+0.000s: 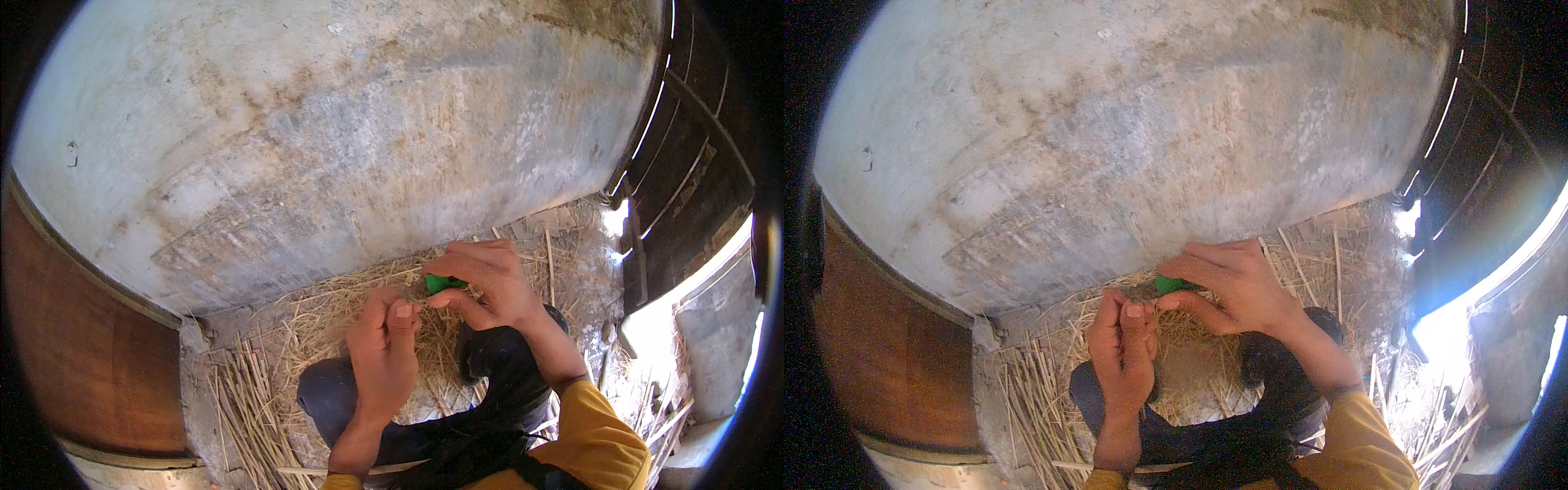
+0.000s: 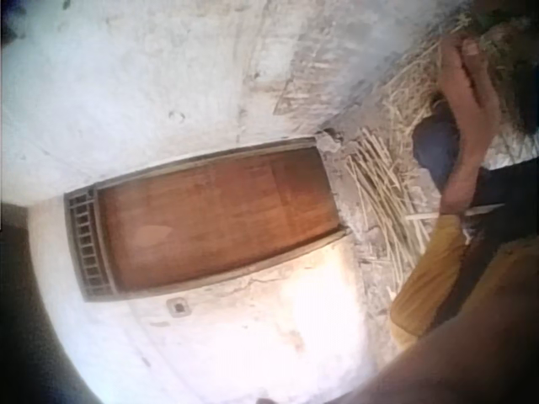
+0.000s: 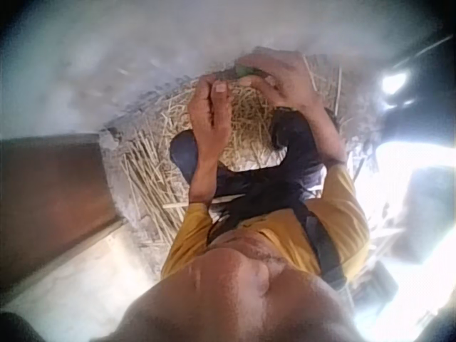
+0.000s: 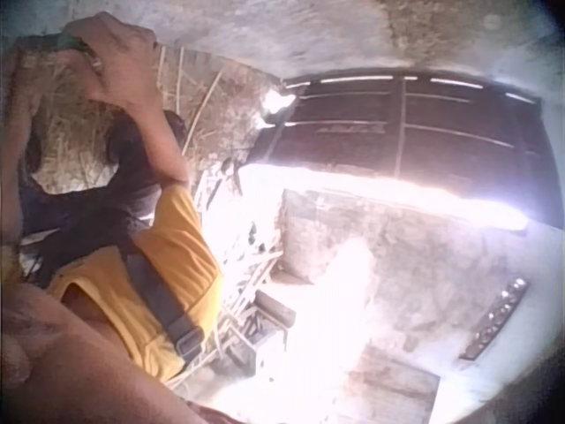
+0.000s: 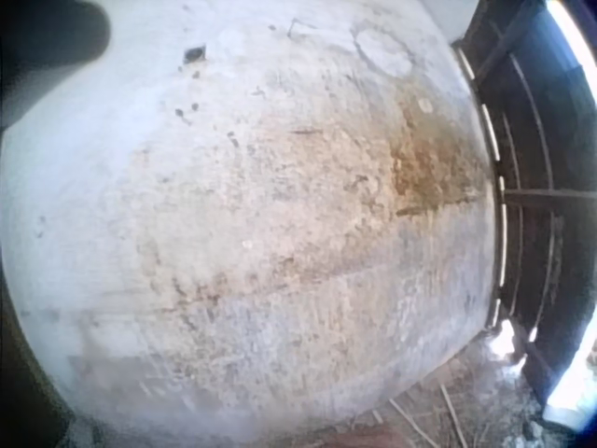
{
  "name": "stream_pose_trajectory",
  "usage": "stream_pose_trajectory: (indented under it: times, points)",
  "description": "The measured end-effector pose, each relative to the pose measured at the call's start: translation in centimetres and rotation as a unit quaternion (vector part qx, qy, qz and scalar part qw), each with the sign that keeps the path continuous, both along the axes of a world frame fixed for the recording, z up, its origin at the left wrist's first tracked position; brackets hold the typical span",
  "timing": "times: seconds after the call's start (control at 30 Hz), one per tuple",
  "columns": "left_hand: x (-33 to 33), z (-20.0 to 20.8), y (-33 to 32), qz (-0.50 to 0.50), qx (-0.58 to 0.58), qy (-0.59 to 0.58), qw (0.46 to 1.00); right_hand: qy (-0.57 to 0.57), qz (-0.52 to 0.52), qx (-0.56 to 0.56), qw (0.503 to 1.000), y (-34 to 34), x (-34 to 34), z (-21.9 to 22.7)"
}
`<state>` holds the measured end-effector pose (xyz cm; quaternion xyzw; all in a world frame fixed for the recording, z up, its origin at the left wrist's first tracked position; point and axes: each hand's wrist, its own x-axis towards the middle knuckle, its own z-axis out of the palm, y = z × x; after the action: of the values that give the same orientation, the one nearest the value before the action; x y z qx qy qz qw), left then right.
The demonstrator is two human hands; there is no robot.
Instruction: The person shaves a piece of wood using a utility knife while sitting down. The person peels off thin layers of wood and then continues by shaving the end of a smaller wood piece.
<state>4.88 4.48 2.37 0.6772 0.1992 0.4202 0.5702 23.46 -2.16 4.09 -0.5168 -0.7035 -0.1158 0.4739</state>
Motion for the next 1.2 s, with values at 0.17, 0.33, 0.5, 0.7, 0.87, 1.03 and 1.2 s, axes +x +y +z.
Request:
stream_pose_trajectory:
  times: [0.17, 0.33, 0.5, 0.7, 0.87, 1.03, 1.2]
  points:
    - [0.3, 0.3, -0.1, 0.018, 0.051, 0.031, 0.998, -0.014, -0.017, -0.007, 1.0, 0.1, 0.0, 0.0]
    - [0.6, 0.5, -0.3, 0.07, 0.109, 0.021, 0.991, -0.004, -0.017, -0.005, 1.0, 0.3, -0.3, 0.2]
    - [-0.1, 1.9, -2.0, 0.065, 0.089, 0.025, 0.994, 0.064, -0.22, 0.028, 0.973, 2.4, 6.1, -1.9]
    - [-0.2, 0.8, -0.4, 0.058, 0.06, 0.011, 0.996, 0.182, -0.195, 0.021, 0.964, -0.7, 7.5, -0.7]
    - [0.3, 1.3, -0.7, 0.034, 0.003, 0.01, 0.999, 0.094, -0.036, 0.032, 0.994, -1.0, 1.5, -0.2]
    - [0.5, 0.6, -0.8, 0.024, 0.01, -0.024, 0.999, 0.003, -0.024, -0.025, 0.999, -1.2, -0.2, 0.5]
    - [0.9, 0.2, -0.7, 0.037, 0.053, -0.033, 0.997, 0.002, -0.015, 0.009, 1.0, -0.4, -0.2, -0.2]
